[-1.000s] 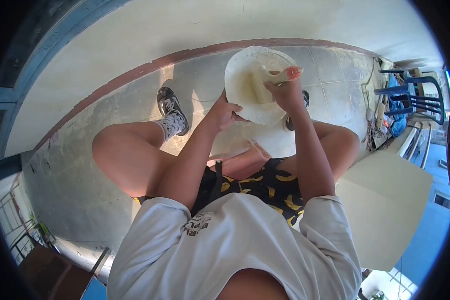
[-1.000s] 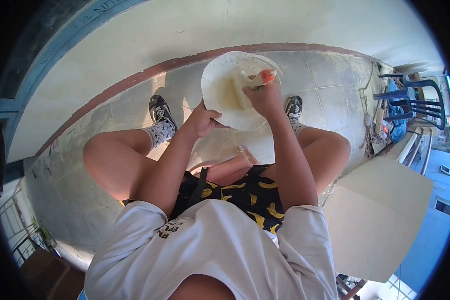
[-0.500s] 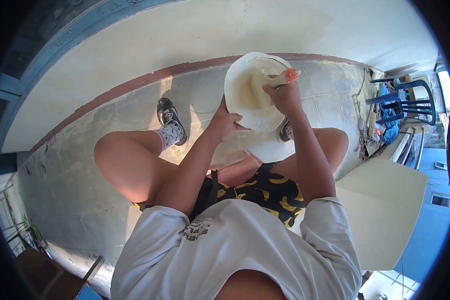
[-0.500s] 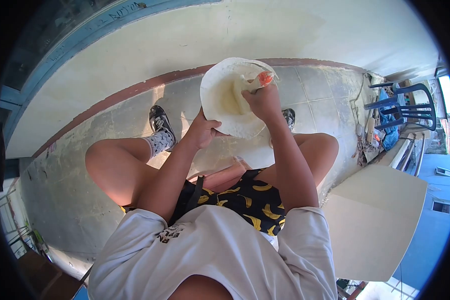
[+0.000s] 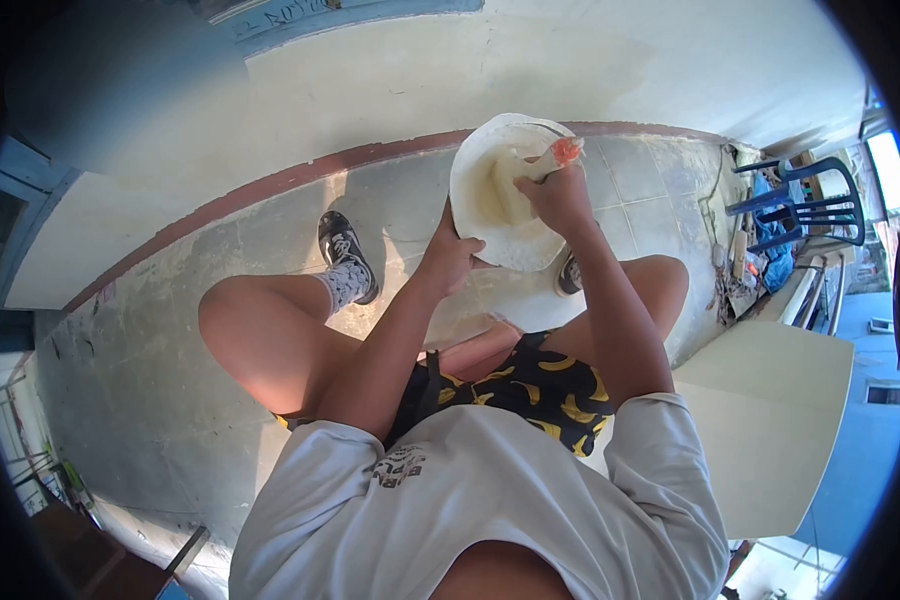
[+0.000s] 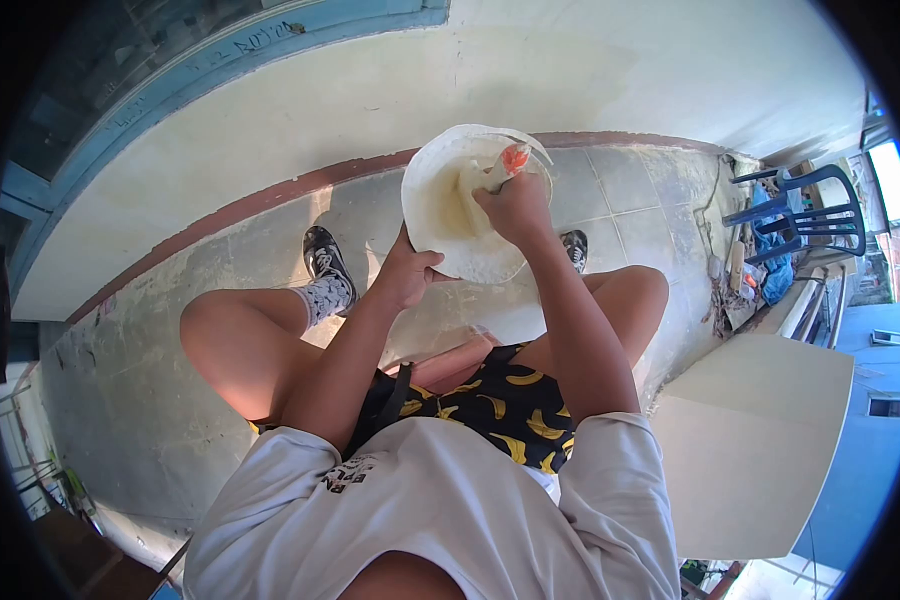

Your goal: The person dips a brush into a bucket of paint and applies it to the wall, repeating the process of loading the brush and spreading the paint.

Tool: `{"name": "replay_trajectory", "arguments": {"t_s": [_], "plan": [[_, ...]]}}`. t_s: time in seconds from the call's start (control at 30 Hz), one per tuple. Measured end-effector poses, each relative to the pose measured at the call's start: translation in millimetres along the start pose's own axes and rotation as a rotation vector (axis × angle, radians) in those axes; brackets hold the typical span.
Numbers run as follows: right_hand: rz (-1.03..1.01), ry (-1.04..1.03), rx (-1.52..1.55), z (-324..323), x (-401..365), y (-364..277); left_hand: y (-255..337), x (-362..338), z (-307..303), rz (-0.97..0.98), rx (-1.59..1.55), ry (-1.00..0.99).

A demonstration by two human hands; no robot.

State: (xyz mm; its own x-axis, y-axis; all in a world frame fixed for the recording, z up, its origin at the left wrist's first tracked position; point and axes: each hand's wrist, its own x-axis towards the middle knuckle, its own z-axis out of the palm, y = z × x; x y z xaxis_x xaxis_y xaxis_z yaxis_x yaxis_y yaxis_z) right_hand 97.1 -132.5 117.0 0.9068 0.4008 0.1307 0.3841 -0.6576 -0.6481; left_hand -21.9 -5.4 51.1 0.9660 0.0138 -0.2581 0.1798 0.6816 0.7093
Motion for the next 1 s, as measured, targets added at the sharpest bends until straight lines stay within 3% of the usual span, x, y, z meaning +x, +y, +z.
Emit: {"name": "replay_trajectory", "arguments": {"t_s": [0.1, 0.3, 0.47, 0.83, 0.93, 1.0], "plan": [[0.049, -0.048, -0.040, -1.8, 2.4, -7.1, 4.3, -3.5, 3.6, 0.019, -0.003, 0.011], [-0.073, 0.049, -0.020, 0.4, 3.0, -14.8, 6.5, -4.9, 3.9, 0.044, -0.002, 0.000], [0.051, -0.077, -0.148, -2.3, 3.6, -21.0, 8.4, -9.0, 5.3, 0.070, -0.010, -0.025], [-0.044, -0.063, -0.054, -17.1, 28.0, -2.7, 18.6, 10.7, 29.3, 0.052, 0.064, 0.051], [0.017, -0.102, 0.071, -34.1, 34.2, 6.4, 22.8, 17.0, 33.1, 0.009, 0.058, 0.085], [0.125, -0.111, 0.399, -47.5, 38.5, 10.5, 30.2, 22.9, 34.3, 0.018, 0.035, 0.076]]}}
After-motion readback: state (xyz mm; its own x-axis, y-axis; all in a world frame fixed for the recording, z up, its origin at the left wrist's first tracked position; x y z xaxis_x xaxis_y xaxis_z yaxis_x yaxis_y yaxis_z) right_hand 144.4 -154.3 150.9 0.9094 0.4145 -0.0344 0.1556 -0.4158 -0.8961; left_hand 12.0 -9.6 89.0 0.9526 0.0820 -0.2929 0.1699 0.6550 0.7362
